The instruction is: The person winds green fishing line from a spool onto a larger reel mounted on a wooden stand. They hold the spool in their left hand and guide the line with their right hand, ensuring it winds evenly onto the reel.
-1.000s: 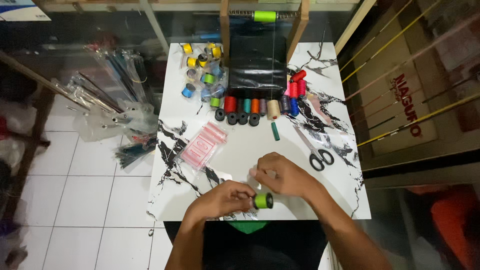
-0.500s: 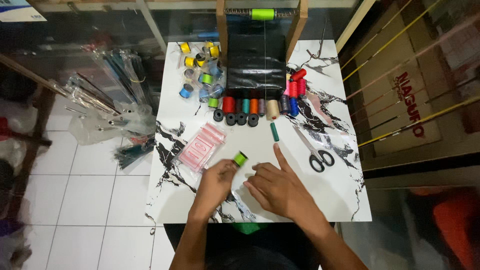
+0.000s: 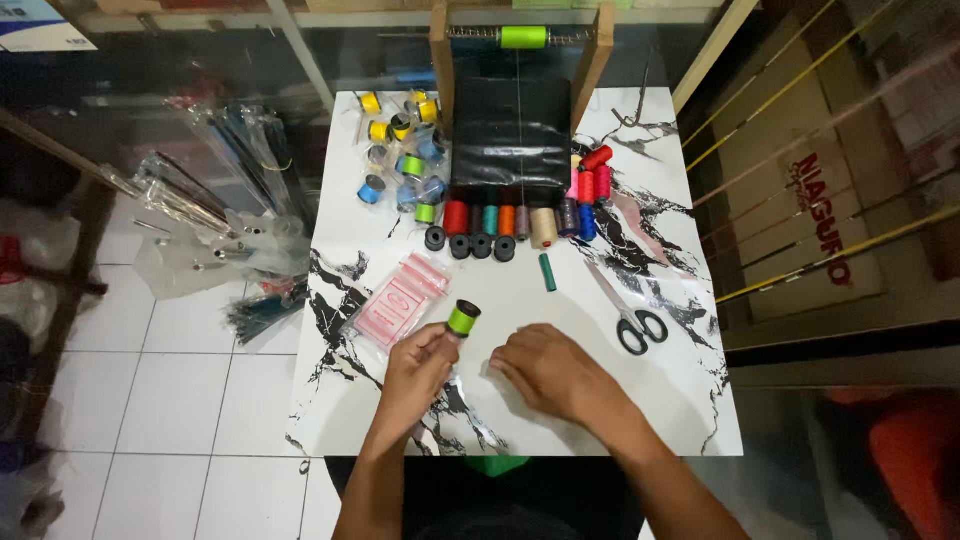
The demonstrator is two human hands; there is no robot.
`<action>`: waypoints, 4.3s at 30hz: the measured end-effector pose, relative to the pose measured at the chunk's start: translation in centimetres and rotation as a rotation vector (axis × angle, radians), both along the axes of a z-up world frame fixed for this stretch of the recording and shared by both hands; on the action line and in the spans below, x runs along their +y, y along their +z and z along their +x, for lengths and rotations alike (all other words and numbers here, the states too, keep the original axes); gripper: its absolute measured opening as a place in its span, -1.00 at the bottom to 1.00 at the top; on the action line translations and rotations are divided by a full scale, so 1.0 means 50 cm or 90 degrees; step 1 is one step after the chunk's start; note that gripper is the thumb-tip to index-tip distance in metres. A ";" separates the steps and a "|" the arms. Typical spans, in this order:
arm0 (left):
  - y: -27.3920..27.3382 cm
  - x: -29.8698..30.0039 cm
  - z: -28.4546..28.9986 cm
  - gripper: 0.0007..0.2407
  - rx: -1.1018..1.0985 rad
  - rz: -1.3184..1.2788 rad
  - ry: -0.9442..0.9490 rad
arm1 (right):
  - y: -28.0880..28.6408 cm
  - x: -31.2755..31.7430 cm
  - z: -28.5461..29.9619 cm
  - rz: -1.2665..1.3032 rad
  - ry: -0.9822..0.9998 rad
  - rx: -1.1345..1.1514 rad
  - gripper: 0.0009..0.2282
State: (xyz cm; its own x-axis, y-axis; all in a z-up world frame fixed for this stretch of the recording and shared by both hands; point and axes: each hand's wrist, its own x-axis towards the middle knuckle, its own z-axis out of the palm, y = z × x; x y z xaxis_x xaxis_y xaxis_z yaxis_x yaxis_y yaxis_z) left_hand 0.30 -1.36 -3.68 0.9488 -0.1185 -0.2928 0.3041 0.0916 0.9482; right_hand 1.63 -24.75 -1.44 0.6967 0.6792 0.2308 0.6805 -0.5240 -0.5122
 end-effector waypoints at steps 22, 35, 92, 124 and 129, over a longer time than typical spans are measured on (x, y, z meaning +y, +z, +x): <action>-0.116 -0.009 0.017 -0.78 0.015 0.010 0.036 | 0.009 0.014 -0.010 -0.006 -0.118 0.095 -0.81; -0.047 -0.031 -0.019 -0.73 0.035 0.048 -0.308 | 0.010 -0.021 0.062 0.080 -0.106 -0.036 -0.82; 0.073 -0.063 -0.025 -0.77 -0.064 0.257 -0.260 | 0.105 -0.032 -0.043 0.112 -0.172 0.071 -0.84; 0.045 -0.020 -0.017 -0.80 -0.220 0.289 -0.282 | 0.024 -0.043 0.037 0.022 -0.100 -0.052 -0.86; 0.043 -0.009 0.000 -0.82 -0.231 0.244 -0.238 | 0.004 -0.037 0.034 0.003 -0.100 0.025 -0.85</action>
State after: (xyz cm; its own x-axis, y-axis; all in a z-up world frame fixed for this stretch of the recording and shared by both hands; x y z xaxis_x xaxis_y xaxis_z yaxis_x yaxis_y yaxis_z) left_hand 0.30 -1.79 -1.52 0.9106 -0.4106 -0.0481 -0.0961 -0.3234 0.9414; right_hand 3.31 -26.62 -1.23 0.8032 0.5597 0.2039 0.5692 -0.6201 -0.5399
